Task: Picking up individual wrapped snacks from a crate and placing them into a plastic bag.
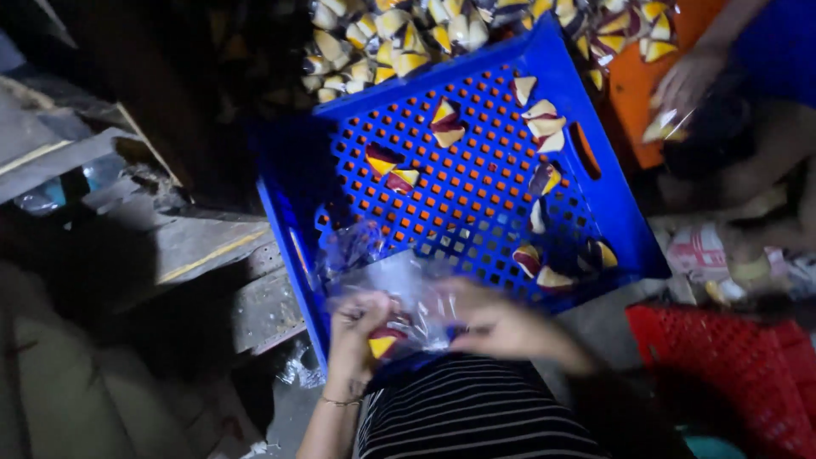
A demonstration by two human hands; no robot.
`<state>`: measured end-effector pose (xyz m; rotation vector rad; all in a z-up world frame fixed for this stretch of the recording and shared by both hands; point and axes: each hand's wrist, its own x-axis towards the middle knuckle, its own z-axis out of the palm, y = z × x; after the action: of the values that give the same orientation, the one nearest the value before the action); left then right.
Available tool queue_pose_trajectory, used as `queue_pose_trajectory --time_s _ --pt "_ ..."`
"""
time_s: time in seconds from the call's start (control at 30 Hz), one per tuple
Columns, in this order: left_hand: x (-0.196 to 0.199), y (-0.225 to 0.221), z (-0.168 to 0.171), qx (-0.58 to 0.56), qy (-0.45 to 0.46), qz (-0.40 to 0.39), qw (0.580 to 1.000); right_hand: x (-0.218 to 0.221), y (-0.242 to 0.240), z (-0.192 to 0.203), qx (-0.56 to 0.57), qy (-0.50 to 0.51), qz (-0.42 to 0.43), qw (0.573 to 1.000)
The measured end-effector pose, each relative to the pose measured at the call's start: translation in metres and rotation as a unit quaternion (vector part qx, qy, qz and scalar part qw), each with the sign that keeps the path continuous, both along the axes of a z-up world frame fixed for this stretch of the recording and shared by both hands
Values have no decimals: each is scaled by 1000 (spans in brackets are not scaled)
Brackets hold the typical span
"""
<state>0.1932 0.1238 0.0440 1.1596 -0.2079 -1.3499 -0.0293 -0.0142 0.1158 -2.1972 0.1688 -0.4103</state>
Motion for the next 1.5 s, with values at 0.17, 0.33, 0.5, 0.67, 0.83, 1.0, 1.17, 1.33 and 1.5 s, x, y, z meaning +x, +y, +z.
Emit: queue_pose_trajectory --time_s 0.17,0.33,0.5,0.67,0.83,1.0,1.17,1.33,1.5 --pt "28 13 7 2 6 66 998 -138 -96 -89 -23 456 -505 732" --pt "18 18 7 -5 5 75 997 -193 -95 -173 -478 513 -298 648" --pt "-1 18 9 -12 16 110 994 -145 -132 -105 -131 468 -391 781" --pt "-29 10 13 6 30 171 985 -39 -172 -86 40 61 -237 969" --pt "-58 22 11 22 32 230 972 -5 -240 -77 162 59 -250 953" --pt "-95 12 1 14 44 291 956 6 -323 -124 -291 -29 -459 839" --pt "-113 -16 -15 23 94 352 931 15 -363 -183 -245 1 -375 894" --pt "-117 -42 -21 6 35 387 921 1 -224 -166 -56 -72 -259 962" --pt "-130 -67 -6 72 -32 247 966 9 -71 -46 194 -170 -110 960"
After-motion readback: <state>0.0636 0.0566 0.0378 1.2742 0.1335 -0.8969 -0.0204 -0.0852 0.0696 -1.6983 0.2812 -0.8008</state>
